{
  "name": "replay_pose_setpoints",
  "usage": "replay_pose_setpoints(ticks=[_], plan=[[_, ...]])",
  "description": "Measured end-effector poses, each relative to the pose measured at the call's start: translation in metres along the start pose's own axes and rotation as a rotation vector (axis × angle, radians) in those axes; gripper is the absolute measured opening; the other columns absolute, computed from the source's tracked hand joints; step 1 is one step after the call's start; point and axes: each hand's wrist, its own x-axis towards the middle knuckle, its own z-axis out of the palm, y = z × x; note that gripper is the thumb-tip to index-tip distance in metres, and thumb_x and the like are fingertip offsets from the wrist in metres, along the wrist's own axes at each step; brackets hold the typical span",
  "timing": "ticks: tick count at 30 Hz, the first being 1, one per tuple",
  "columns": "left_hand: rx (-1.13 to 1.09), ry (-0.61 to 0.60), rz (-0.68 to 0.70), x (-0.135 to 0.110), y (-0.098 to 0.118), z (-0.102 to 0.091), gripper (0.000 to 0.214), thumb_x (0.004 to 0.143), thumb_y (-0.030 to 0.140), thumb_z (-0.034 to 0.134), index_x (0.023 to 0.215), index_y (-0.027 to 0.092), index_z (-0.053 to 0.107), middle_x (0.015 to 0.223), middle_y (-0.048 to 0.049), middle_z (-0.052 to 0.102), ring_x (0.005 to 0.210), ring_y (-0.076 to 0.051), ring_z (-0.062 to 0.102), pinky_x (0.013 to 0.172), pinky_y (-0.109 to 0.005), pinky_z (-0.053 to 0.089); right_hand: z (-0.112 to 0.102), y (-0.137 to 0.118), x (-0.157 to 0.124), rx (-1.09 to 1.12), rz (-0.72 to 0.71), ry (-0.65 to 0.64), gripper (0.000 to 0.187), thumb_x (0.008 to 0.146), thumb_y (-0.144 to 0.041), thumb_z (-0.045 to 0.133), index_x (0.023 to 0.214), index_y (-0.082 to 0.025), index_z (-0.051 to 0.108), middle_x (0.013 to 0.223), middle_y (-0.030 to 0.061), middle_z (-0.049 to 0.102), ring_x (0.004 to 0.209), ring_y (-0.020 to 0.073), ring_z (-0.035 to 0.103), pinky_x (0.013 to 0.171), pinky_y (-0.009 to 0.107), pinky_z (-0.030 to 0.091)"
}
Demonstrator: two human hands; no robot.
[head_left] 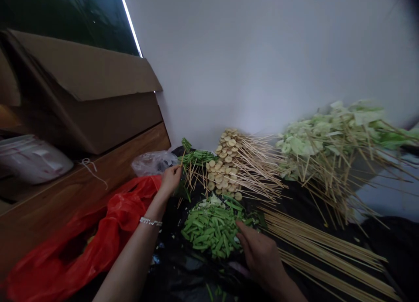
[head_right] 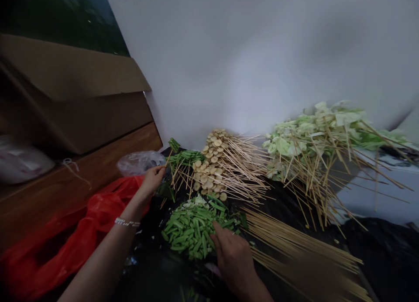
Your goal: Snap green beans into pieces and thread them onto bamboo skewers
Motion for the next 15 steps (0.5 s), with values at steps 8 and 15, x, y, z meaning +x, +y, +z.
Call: replay_pose_setpoints(ticks=[8, 15], plan=[[0.178, -0.081, -0.027, 0.007, -0.013, 0.015, 0.038, 0.085, 0.033, 0.042, 0.086, 0.012, 0.073, 0.064, -0.0055, 0.07, 0.06, -0.02, 0.063, 0.059, -0.027, 0.045, -0.003, 0.005, 0.002, -0.044, -0.01, 0.004, 0.031, 0.1, -0.025, 0.04, 0.112, -0.011, 0.064, 0.084, 0.0083, 0.073, 0.068, 0.015, 0.068, 0.066, 0.024, 0.051], [0.346, 0.147, 0.036, -0.018, 0.005, -0.015, 0.038, 0.086, 0.039, 0.05, 0.107, 0.016, 0.073, 0.098, -0.0134, 0.074, 0.088, -0.028, 0.066, 0.077, -0.034, 0.047, -0.028, 0.043, 0.012, -0.203, 0.139, 0.09, 0.025, 0.097, -0.024, 0.046, 0.108, -0.013, 0.066, 0.095, 0.0079, 0.074, 0.079, 0.0163, 0.068, 0.074, 0.026, 0.049]])
